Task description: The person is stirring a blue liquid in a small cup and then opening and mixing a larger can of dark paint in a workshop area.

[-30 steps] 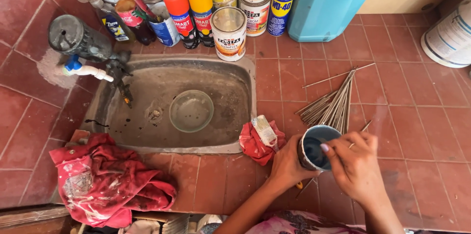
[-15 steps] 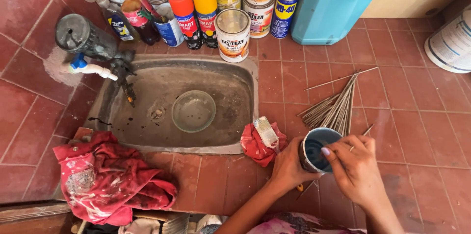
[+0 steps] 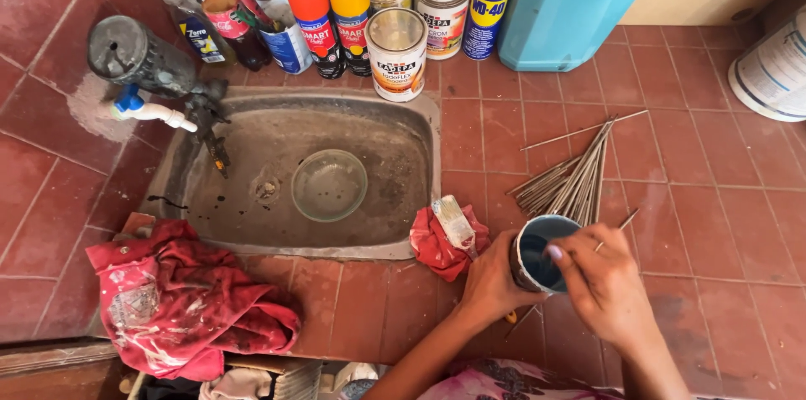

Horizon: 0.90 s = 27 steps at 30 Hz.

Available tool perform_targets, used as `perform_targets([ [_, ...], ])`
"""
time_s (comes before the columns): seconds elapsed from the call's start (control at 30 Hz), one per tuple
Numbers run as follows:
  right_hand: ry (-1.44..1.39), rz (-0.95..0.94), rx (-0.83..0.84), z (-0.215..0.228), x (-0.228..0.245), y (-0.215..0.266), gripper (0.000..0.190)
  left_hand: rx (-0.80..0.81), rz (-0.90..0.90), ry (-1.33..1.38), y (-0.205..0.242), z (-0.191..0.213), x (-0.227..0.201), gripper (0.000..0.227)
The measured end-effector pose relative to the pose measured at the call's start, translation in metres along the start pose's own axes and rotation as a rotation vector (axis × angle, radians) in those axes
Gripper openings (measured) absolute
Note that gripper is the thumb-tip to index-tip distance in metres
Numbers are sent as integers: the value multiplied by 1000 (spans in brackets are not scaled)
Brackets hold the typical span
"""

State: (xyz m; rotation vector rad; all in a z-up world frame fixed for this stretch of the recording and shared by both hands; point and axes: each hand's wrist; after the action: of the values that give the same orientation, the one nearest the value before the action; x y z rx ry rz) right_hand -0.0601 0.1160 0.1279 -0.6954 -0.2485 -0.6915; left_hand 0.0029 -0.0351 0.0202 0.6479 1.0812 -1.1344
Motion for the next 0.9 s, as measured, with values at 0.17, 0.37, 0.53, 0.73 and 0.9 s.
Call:
perform_targets([
  [0.17,130,52,-15,1,-11,0,17,-11,-16,-4,0,-3,2,93],
  [0.37,-223,-29,59,10,-3,-3,22,5,3,0,0,-2,1,94],
  [0.53,-81,-8,-175,19,8,-9,25,-3,24,-38,-1,-3,0,93],
  [0.73,-112,50,-90,41,10,-9,28,-11,-4,-25,0,-2,0,93],
  [0.9,-96,54,-222,36,14,-17,26,-15,-22,-29,0,-5,5,94],
])
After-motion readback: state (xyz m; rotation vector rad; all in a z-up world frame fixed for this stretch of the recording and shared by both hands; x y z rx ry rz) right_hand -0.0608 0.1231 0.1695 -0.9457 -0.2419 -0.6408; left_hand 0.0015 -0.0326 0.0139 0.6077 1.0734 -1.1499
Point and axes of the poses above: each hand's wrist, its own y-axis away from the middle knuckle, its own z-axis out of the back of the hand, x = y × z, and after that the axes turned 8 degrees about -x, right-handed
